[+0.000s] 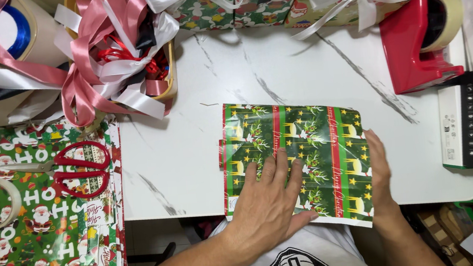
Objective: The person ties a white ribbon on a small wrapped gift, then places a small box on tissue paper and wraps it with Christmas-themed paper. They use scissors to trim the paper and tape to secure the wrap.
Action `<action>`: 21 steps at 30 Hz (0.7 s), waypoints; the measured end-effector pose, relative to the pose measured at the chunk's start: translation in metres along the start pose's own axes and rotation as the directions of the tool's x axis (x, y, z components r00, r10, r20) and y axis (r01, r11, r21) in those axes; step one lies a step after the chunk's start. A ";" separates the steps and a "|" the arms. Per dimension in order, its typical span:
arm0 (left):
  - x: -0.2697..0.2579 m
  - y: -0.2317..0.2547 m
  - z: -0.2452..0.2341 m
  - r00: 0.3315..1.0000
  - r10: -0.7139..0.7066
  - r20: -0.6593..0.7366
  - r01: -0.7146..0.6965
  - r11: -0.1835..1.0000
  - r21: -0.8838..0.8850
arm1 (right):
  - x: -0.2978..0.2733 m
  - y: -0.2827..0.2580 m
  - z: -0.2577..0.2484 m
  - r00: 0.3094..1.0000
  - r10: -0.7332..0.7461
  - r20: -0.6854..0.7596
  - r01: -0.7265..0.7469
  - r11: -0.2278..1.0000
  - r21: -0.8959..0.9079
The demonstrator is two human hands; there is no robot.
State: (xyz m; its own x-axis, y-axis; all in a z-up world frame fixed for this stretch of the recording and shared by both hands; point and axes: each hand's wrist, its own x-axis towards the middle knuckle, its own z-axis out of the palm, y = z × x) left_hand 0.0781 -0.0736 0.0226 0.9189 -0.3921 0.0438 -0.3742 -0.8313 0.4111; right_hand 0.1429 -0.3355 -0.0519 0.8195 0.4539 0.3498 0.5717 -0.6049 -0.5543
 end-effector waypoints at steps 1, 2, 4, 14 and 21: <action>-0.001 -0.002 -0.001 1.000 -0.002 -0.022 0.002 1.000 -0.019 | -0.001 0.003 0.000 0.997 0.067 -0.036 -0.064 0.995 0.081; -0.002 -0.004 -0.001 0.999 -0.042 -0.011 0.041 0.996 -0.079 | -0.002 0.006 -0.001 0.988 0.138 -0.067 -0.125 0.979 0.162; -0.003 -0.011 -0.001 0.993 -0.114 0.017 0.116 0.973 -0.197 | -0.006 0.007 -0.003 0.930 0.363 -0.059 -0.286 0.814 0.505; -0.009 -0.075 -0.013 0.754 -0.603 -0.260 0.363 0.713 -0.600 | 0.009 0.012 -0.018 0.829 0.532 0.170 -0.464 0.488 0.739; 0.017 -0.109 0.010 0.731 -0.681 -0.051 0.072 0.151 -0.986 | 0.030 0.019 -0.019 0.753 0.616 0.233 -0.525 0.348 0.777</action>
